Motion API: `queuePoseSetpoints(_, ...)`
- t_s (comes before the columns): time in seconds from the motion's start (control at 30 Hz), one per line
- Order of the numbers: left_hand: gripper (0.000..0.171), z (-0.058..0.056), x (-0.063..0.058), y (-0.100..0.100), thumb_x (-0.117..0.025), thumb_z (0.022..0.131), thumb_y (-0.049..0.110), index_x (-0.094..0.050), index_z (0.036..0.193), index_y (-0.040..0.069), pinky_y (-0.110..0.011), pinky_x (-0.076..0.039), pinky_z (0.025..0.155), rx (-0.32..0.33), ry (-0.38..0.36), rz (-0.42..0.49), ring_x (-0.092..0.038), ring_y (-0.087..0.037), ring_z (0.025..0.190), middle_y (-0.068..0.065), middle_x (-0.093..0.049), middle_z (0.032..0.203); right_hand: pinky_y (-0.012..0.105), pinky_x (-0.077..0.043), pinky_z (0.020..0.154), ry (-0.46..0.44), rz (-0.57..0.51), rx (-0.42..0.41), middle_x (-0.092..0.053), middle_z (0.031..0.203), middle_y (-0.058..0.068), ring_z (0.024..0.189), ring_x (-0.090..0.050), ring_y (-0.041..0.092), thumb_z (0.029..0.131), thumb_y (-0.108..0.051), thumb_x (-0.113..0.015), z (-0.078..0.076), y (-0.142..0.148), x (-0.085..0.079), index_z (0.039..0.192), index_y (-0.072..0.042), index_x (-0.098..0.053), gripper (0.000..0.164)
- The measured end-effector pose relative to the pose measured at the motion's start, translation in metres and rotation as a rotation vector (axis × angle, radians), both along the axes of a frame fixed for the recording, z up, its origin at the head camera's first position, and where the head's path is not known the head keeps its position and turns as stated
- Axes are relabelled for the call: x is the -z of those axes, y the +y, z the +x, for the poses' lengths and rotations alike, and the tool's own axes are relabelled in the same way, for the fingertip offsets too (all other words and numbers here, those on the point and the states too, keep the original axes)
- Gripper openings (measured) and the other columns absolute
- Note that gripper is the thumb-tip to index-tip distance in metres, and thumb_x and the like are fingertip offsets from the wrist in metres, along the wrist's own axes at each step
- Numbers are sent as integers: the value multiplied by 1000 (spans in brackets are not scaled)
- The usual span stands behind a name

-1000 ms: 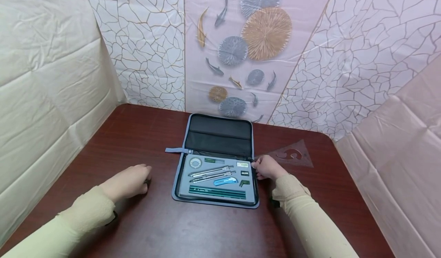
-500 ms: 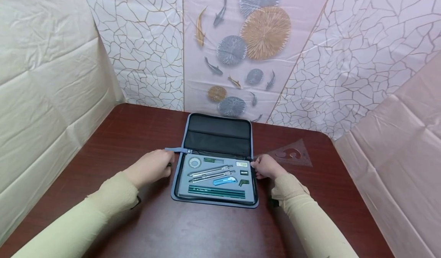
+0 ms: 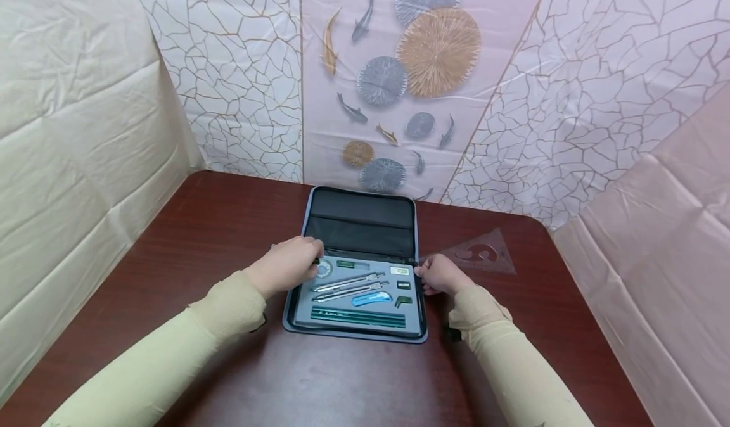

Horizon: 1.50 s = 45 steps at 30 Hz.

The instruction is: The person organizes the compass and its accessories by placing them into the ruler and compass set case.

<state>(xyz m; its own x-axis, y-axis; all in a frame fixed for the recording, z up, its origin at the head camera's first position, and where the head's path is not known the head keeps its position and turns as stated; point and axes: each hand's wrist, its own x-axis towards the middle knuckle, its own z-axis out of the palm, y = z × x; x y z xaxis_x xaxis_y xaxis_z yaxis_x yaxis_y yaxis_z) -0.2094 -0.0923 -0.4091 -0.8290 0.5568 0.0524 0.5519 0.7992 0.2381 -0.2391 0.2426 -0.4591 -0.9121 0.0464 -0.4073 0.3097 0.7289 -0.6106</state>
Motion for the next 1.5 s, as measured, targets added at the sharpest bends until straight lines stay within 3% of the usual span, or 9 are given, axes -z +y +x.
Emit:
queuePoseSetpoints(0.2, 16, -3, 8, 24, -63, 89, 12, -66, 104, 9, -25, -47, 68, 42, -28, -14, -54, -9, 76, 0, -62, 92, 32, -55, 59, -1, -2, 2, -61, 83, 13, 67, -58, 22, 99, -16, -58, 1, 1, 1, 73, -2, -55, 29)
queuePoseSetpoints(0.47, 20, -14, 14, 57, -65, 91, 11, -63, 111, 13, -28, -49, 76, 84, -84, 19, -55, -9, 79, 3, -60, 98, 32, -55, 59, 2, -1, -2, -61, 82, 12, 68, -59, 22, 99, -17, -57, 3, 1, -4, 69, -5, -52, 32)
queuePoseSetpoints(0.7, 18, -22, 18, 76, -64, 93, 12, -66, 111, 13, -28, -50, 76, 88, -76, -56, -56, -9, 83, 1, -60, 97, 32, -55, 60, 8, -2, -22, -60, 80, 11, 67, -59, 20, 99, -18, -57, 1, 3, -2, 66, -7, -50, 36)
queuePoseSetpoints(1.03, 22, -33, 28, 94, -64, 94, 12, -69, 115, 14, -29, -51, 79, 98, -81, -135, -59, -13, 90, -4, -61, 103, 32, -55, 59, 1, -5, 12, -62, 83, 11, 67, -59, 21, 99, -17, -57, -2, 2, 2, 71, -2, -54, 32)
queuePoseSetpoints(1.3, 22, -37, 37, 97, -59, 97, 8, -69, 114, 16, -30, -51, 83, 110, -22, -128, -61, -15, 96, -1, -65, 105, 32, -55, 58, 5, -3, 6, -61, 83, 11, 66, -59, 21, 99, -17, -57, -1, 1, 1, 68, -4, -53, 34)
queuePoseSetpoints(1.5, 26, -36, 37, 99, -61, 95, 5, -68, 117, 15, -31, -50, 86, 134, 20, -142, -60, -17, 100, -3, -65, 110, 32, -55, 59, 9, -9, 6, -62, 85, 11, 67, -59, 21, 100, -16, -56, 1, 1, -1, 71, -2, -55, 32)
